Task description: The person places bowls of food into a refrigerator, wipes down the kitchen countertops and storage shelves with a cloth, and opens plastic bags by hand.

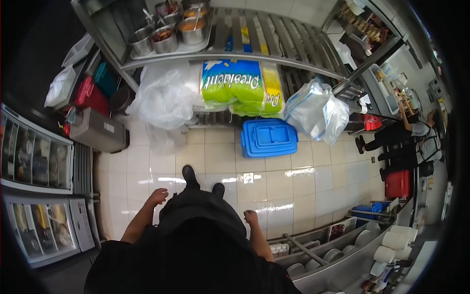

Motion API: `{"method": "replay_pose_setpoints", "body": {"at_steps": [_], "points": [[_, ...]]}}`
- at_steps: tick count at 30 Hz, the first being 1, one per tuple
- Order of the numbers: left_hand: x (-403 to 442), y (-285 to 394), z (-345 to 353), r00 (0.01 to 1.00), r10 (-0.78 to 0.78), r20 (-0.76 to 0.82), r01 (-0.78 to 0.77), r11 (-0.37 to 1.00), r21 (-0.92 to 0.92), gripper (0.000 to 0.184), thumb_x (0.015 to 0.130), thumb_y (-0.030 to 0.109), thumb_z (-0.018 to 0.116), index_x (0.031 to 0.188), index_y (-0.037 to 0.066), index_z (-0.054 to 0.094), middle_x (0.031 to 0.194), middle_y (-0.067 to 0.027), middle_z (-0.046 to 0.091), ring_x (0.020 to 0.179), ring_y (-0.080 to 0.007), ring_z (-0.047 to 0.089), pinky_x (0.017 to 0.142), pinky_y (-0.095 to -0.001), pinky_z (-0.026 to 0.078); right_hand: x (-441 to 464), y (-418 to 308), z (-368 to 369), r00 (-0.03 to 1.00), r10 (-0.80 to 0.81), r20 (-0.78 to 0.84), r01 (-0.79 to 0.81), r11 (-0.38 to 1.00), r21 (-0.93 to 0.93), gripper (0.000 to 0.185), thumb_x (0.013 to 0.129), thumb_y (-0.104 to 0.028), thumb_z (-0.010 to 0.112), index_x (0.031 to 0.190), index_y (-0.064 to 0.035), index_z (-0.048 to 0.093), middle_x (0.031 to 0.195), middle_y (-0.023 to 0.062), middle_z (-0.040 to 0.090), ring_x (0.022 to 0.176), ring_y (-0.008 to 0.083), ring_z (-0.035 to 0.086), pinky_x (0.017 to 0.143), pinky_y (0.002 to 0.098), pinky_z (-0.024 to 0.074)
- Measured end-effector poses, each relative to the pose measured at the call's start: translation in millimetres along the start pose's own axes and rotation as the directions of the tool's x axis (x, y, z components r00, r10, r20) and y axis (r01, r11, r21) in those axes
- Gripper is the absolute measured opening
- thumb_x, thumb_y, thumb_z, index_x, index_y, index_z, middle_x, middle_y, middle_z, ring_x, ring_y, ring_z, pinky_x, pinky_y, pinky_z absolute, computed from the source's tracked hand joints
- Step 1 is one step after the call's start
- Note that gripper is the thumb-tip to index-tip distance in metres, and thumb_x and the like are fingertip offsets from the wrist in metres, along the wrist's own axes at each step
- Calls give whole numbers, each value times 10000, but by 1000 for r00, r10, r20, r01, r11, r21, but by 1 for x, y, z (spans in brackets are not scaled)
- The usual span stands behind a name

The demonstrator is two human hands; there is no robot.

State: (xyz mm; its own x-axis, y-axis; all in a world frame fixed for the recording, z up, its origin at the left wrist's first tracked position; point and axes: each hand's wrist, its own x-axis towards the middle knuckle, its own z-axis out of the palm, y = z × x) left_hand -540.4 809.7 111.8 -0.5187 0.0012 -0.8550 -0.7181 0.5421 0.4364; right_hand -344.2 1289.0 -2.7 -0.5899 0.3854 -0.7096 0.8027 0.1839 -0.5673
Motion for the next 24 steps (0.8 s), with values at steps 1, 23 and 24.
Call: {"method": "replay_pose_setpoints", "body": {"at_steps": [1, 23, 24], "points": [[-9, -5, 2, 1000, -18, -7, 18, 1000, -21, 456, 800, 185, 579, 1233, 75, 486, 838, -54, 580, 636, -157, 567, 492, -288, 461, -2, -1, 2, 1000, -3, 28, 4, 1000, -29, 285, 764, -215, 546, 864, 33, 645, 617, 116, 604, 503, 180, 583, 434, 301, 489], [-11, -200, -36, 952, 16, -307, -137, 916, -377, 435, 870, 362, 508, 1056, -18, 607, 858, -105, 639, 687, -151, 596, 591, -281, 483, 35, -185, 86, 840, -357, 409, 542, 520, -660, 324, 767, -324, 594, 896, -38, 675, 907, 176, 652, 873, 318, 618, 778, 389, 487], [-12, -207, -43, 950, -9, -311, -142, 877, -459, 434, 865, 355, 512, 1065, -20, 604, 851, -103, 636, 678, -150, 593, 583, -282, 484, 29, -190, 100, 822, -290, 489, 568, 466, -678, 354, 766, -343, 598, 930, -38, 672, 952, 179, 647, 915, 322, 609, 810, 391, 479]]}}
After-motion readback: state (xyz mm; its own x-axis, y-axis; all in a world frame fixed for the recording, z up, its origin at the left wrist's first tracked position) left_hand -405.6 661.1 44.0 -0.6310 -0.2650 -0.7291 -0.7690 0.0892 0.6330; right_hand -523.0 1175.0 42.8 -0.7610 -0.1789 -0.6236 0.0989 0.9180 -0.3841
